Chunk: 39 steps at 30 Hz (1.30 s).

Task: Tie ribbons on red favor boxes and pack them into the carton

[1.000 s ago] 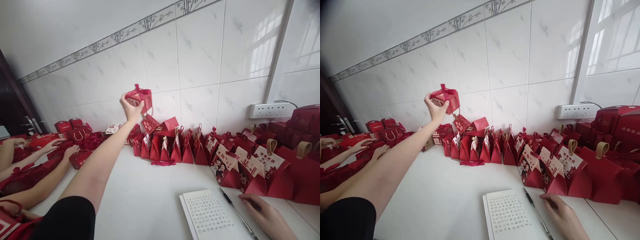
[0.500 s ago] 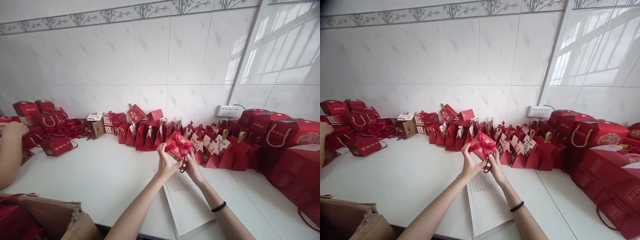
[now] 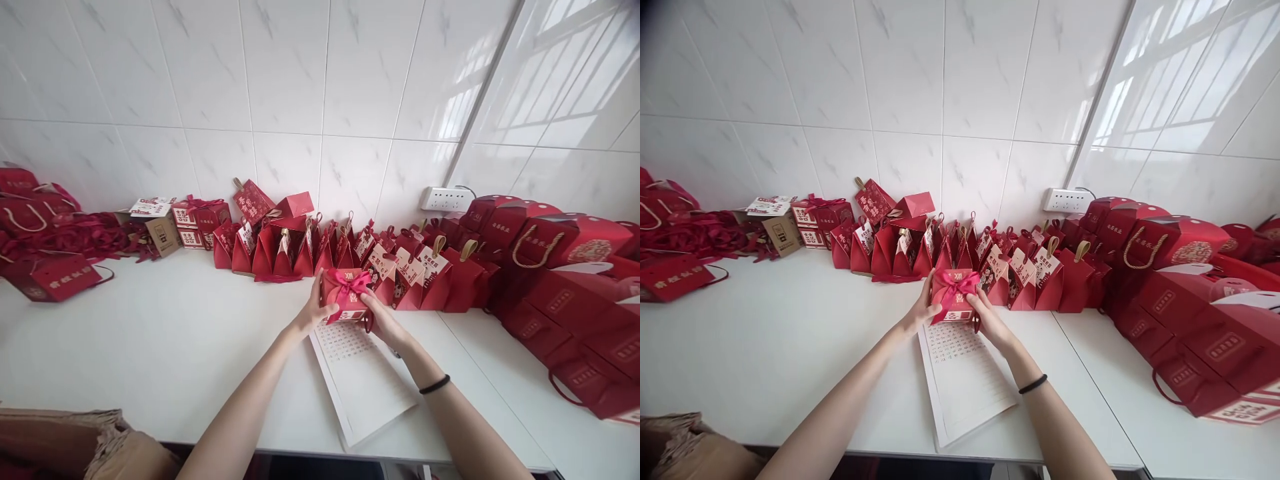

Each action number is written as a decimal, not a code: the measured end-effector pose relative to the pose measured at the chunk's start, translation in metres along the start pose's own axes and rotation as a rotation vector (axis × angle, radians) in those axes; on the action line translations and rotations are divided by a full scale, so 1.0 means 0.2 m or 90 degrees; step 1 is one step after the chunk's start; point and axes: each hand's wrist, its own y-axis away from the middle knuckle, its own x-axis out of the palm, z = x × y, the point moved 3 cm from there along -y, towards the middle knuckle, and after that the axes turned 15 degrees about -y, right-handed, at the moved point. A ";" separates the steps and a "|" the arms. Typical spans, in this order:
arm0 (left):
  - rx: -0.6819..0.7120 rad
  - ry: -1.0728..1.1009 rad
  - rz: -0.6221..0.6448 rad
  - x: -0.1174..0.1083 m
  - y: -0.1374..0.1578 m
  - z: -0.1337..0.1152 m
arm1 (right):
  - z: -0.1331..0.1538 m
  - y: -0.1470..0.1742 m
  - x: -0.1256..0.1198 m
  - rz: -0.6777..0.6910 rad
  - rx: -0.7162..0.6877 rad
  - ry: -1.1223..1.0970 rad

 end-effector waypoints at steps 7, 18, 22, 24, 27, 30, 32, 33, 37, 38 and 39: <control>-0.034 -0.261 -0.065 -0.06 0.02 -0.06 | 0.05 -0.03 -0.04 -0.020 0.086 0.026; -0.224 0.264 -0.128 -0.19 -0.08 -0.58 | 0.13 0.05 -0.22 -0.128 0.072 0.740; -0.238 0.298 -0.116 -0.21 -0.06 -0.78 | 0.09 0.05 -0.20 -0.111 0.079 0.818; -0.258 0.300 -0.132 -0.21 -0.03 -0.85 | 0.08 0.05 -0.21 -0.106 0.067 0.838; -0.278 0.288 -0.186 -0.21 0.04 -0.95 | 0.06 0.04 -0.22 -0.094 0.035 0.843; -0.287 0.261 -0.215 -0.23 0.19 -1.05 | 0.06 0.02 -0.24 -0.074 -0.006 0.818; -0.292 0.239 -0.216 -0.23 0.34 -1.11 | 0.07 0.02 -0.23 -0.053 -0.037 0.789; -0.299 0.227 -0.217 -0.24 0.43 -1.13 | 0.08 0.01 -0.22 -0.042 -0.053 0.772; -0.361 0.188 -0.273 -0.26 0.82 -1.19 | 0.10 0.00 -0.21 -0.024 -0.101 0.695; -0.375 0.184 -0.302 -0.26 0.91 -1.20 | 0.09 -0.01 -0.22 -0.029 -0.103 0.665; -0.386 0.184 -0.332 -0.27 0.99 -1.21 | 0.08 -0.02 -0.24 -0.035 -0.097 0.636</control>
